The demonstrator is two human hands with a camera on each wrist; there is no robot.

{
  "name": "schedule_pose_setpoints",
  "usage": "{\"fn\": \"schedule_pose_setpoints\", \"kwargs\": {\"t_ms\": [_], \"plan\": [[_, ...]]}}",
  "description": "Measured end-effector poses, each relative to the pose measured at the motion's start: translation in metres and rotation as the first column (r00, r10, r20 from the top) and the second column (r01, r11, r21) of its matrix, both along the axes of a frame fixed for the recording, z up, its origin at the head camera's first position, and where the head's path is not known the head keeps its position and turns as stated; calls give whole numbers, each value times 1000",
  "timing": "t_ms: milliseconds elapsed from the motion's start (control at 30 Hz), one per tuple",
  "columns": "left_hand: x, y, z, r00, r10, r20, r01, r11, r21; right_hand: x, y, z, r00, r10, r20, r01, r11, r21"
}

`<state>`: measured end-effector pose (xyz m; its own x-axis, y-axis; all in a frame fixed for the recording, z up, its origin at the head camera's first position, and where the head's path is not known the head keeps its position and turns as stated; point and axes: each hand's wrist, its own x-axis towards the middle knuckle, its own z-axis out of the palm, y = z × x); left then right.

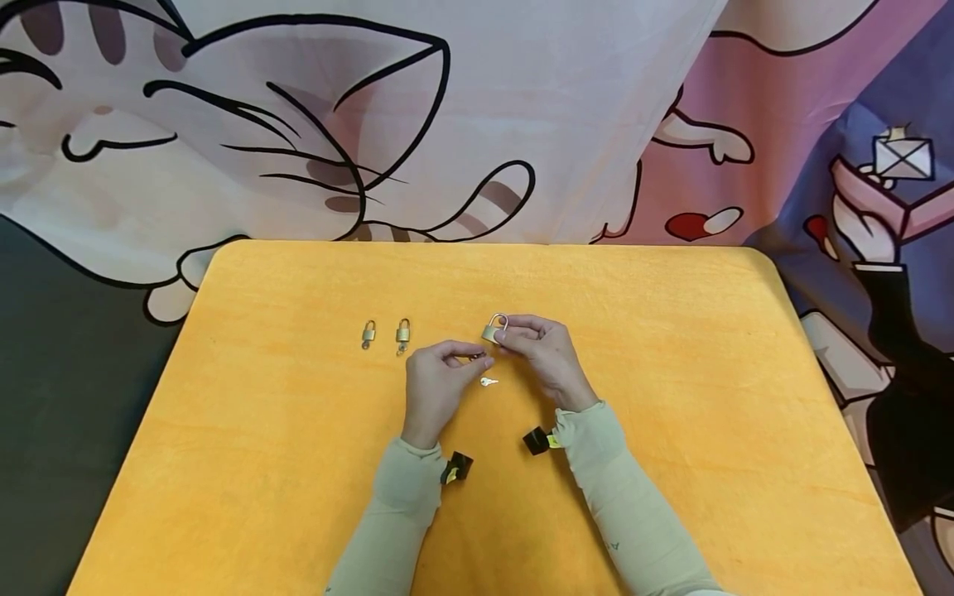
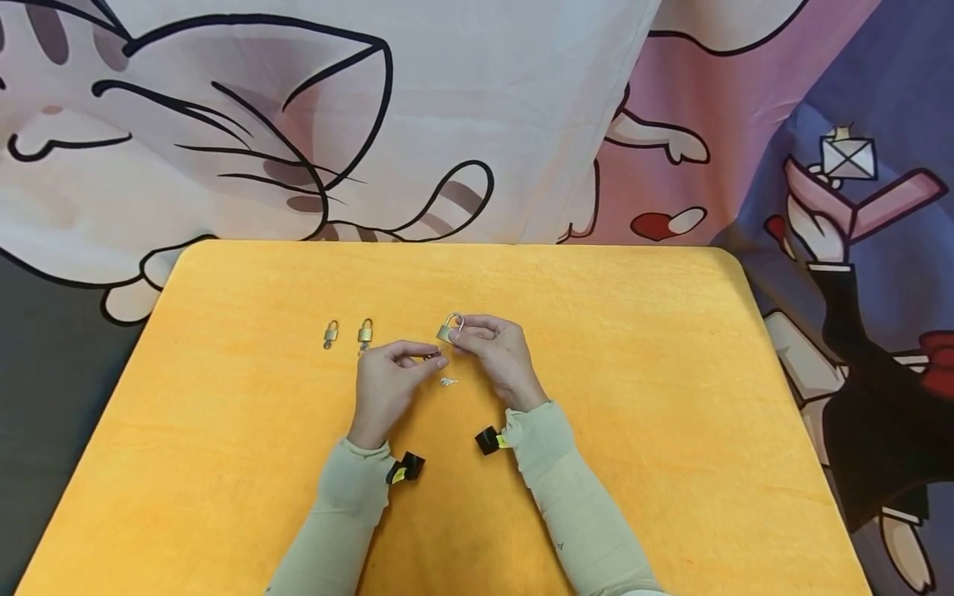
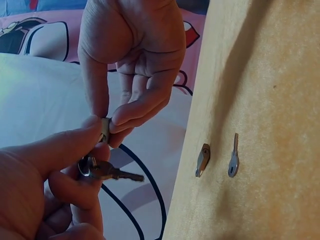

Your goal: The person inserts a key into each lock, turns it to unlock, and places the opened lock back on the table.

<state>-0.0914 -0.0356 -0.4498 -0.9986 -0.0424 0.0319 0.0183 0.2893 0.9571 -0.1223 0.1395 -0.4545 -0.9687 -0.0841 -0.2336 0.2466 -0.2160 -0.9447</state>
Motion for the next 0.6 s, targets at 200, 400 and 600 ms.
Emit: {"fn": "schedule_pose_setpoints", "kwargs": {"t_ms": [200,400,600], "plan": [[-1,0,0,999,44,16,-44,999,-15,0,-2,-1,1000,9,9,-9,1000,-22],[0,-1,-1,999,42,9,-42,999,5,1,-4,-1,999,11,33,-10,999,-33],[0,1,-3,999,36,-14,-36,999,7,1,-3,-1,999,20,40,-19,1000,-21]]}}
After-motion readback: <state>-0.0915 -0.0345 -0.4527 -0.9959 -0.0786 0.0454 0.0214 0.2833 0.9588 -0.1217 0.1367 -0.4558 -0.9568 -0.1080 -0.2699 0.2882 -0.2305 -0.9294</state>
